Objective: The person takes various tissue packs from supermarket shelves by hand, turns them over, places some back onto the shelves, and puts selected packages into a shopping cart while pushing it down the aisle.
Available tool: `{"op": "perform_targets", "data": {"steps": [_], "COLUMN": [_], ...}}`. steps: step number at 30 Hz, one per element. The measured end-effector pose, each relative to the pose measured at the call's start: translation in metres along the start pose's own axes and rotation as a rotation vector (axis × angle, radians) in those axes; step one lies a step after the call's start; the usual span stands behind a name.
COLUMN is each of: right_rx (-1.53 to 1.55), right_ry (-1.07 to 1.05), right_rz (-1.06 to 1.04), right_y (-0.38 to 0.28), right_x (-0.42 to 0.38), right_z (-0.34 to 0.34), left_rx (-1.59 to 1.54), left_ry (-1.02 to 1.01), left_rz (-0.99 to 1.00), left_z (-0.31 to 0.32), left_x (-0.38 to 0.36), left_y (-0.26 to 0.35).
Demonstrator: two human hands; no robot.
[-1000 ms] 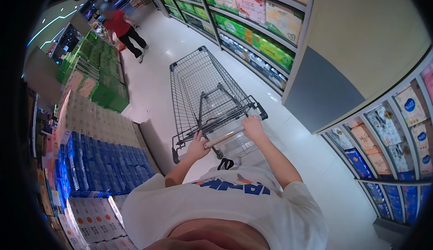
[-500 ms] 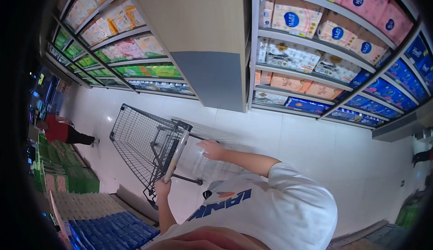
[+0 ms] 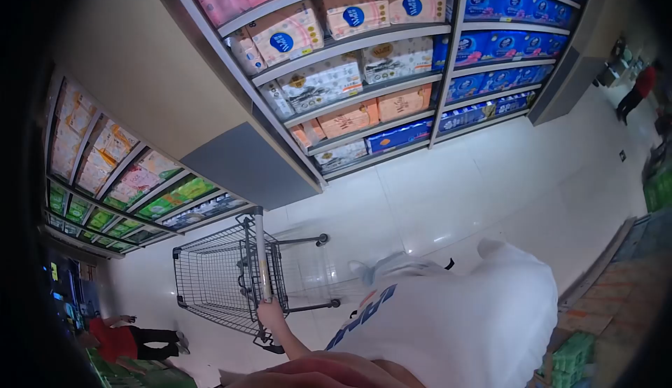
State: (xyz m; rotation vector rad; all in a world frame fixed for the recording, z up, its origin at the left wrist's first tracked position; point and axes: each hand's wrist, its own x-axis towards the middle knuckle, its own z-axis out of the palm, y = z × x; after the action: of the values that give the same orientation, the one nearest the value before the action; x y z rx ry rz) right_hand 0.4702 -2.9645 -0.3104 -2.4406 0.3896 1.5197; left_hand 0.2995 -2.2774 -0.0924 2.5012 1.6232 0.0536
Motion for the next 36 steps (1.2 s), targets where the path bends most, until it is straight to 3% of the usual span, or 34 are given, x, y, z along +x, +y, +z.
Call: {"op": "perform_targets", "data": {"steps": [5, 8, 9, 10, 13, 15, 17, 21, 24, 27, 29, 31, 36], "right_rx": [0.173, 0.238, -0.083, 0.083, 0.028, -0.018, -0.150, -0.595, -0.608, -0.701, -0.679, -0.856, -0.731], "right_ry": [-0.108, 0.038, 0.407, 0.508, 0.527, 0.515, 0.529, 0.493, 0.620, 0.662, 0.682, 0.686, 0.678], "right_rz": [-0.040, -0.171, -0.371, -0.442, -1.023, -1.322, -1.595, -2.097, -2.275, -2.200, -2.197, -2.039, -2.027], "right_y": [0.040, 0.027, 0.016, -0.013, -0.138, -0.216, -0.273, -0.314, -0.288, -0.268, -0.241, -0.228, -0.170], "right_x": [-0.015, 0.010, 0.046, 0.037, -0.003, -0.095, -0.137, -0.151, -0.103, -0.094, -0.103, -0.108, -0.087], "right_z": [0.023, -0.011, -0.027, -0.056, -0.124, -0.159, -0.176, -0.179, -0.181, -0.179, -0.192, -0.194, -0.223], "left_rx": [-0.030, -0.069, -0.093, -0.117, -0.134, -0.147, -0.159, -0.175, -0.097, 0.039, -0.020, -0.031, 0.005], "left_ry": [0.003, -0.001, -0.006, -0.006, 0.013, 0.017, 0.011, 0.059, 0.022, 0.047, -0.040, -0.037, -0.086], "left_rz": [0.034, 0.098, 0.098, 0.093, 0.130, 0.161, 0.130, 0.156, 0.044, 0.037, 0.009, 0.030, 0.036], "left_z": [0.005, 0.028, 0.035, 0.033, 0.044, 0.050, 0.057, 0.070, 0.077, 0.086, 0.090, 0.095, 0.094], "left_x": [-0.064, -0.098, -0.112, -0.130, -0.177, -0.210, -0.240, -0.299, -0.336, -0.355, -0.375, -0.397, -0.462], "left_y": [0.060, 0.082, 0.092, 0.107, 0.137, 0.159, 0.187, 0.231, 0.266, 0.263, 0.267, 0.276, 0.324]}}
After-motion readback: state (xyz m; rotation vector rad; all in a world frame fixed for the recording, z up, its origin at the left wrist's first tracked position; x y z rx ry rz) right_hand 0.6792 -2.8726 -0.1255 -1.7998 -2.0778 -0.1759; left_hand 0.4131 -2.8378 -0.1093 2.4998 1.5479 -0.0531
